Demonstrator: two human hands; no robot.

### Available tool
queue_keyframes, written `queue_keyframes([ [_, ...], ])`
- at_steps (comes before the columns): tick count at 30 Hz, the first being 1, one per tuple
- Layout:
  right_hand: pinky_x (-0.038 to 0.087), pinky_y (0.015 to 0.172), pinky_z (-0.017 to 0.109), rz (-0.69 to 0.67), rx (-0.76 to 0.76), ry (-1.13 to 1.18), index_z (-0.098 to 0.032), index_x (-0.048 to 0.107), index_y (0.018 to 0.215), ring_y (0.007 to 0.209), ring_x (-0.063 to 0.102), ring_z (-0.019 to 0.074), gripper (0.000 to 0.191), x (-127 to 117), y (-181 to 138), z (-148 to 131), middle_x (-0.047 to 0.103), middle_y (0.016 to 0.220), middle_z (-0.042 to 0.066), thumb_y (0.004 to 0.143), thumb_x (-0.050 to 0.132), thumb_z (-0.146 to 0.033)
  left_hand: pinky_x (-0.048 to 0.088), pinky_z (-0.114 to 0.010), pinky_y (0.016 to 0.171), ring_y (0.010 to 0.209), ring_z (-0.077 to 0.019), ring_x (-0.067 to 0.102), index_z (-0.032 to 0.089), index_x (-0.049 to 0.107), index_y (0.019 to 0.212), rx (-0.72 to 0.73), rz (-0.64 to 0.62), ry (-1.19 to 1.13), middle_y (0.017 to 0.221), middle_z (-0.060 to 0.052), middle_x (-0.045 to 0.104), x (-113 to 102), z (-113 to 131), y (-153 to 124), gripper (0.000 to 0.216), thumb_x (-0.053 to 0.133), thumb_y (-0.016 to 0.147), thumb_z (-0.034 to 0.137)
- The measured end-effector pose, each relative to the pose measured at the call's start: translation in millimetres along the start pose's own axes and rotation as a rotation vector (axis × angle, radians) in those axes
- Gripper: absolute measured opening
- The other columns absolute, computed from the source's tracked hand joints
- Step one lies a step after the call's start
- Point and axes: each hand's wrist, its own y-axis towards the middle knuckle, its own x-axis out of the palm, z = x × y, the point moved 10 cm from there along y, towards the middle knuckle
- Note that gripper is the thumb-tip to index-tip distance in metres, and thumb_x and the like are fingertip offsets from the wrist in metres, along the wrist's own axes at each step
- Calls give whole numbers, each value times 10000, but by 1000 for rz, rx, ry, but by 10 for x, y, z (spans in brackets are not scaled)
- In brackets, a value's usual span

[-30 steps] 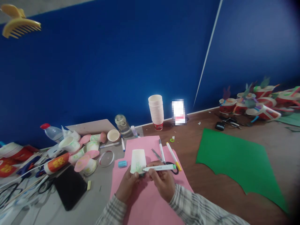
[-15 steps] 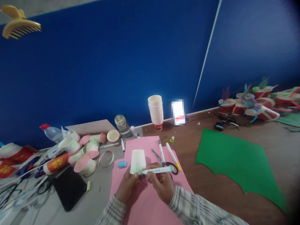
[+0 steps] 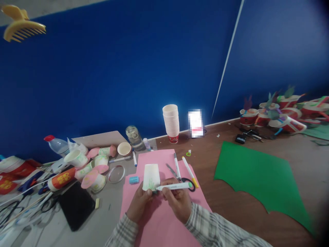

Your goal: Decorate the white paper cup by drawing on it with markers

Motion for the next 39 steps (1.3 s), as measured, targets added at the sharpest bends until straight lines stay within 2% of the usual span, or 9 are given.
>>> queue_keyframes([
  [4, 453, 407, 203, 11, -19, -75, -198, 664, 730, 410, 541, 129, 77, -21, 6, -5, 595, 461, -42, 717, 600, -238, 447, -351, 518, 596, -240, 551, 140, 620, 886, -12, -10, -7, 677, -93, 623, 21, 0, -5, 374, 697, 552, 290],
  [10, 447, 399, 198, 53, -18, 25, -190, 647, 712, 408, 539, 126, 68, -51, 24, -35, 591, 455, -39, 710, 601, -240, 468, -386, 607, 730, -293, 569, 112, 623, 900, -23, -33, -7, 756, -141, 647, 49, 27, -23, 393, 683, 570, 317],
  [17, 431, 387, 192, 20, 13, -24, -195, 653, 720, 391, 515, 115, 64, -40, 0, 36, 585, 447, -46, 709, 602, -231, 474, -390, 599, 607, -242, 567, 143, 632, 867, -29, -7, -10, 713, -104, 642, 24, 7, -25, 371, 701, 544, 311],
  [23, 441, 403, 197, 52, -11, 6, -197, 649, 711, 410, 528, 122, 65, -58, 22, -23, 591, 457, -40, 706, 605, -244, 479, -403, 649, 739, -300, 583, 114, 625, 902, -19, -22, -5, 760, -141, 656, 15, 9, -12, 405, 694, 556, 314],
  [30, 382, 336, 168, 53, 27, 84, -195, 646, 682, 369, 487, 105, 58, -38, 33, -48, 563, 425, -55, 680, 625, -249, 484, -415, 698, 839, -324, 576, 123, 622, 925, -27, -30, -35, 831, -159, 668, 7, 4, -11, 386, 672, 590, 308],
  [36, 407, 363, 180, 31, 31, 45, -195, 653, 700, 381, 497, 111, 64, -25, 26, 14, 571, 435, -50, 693, 604, -236, 490, -409, 637, 724, -294, 587, 129, 632, 890, -10, -56, -14, 760, -141, 666, 35, 22, -10, 345, 669, 595, 303],
  [39, 438, 400, 194, 55, 8, 38, -192, 651, 705, 417, 529, 124, 70, -48, 37, -6, 590, 462, -36, 700, 601, -240, 489, -414, 661, 731, -292, 586, 122, 636, 880, -17, -51, -12, 759, -139, 664, 30, 16, -9, 347, 671, 590, 309],
])
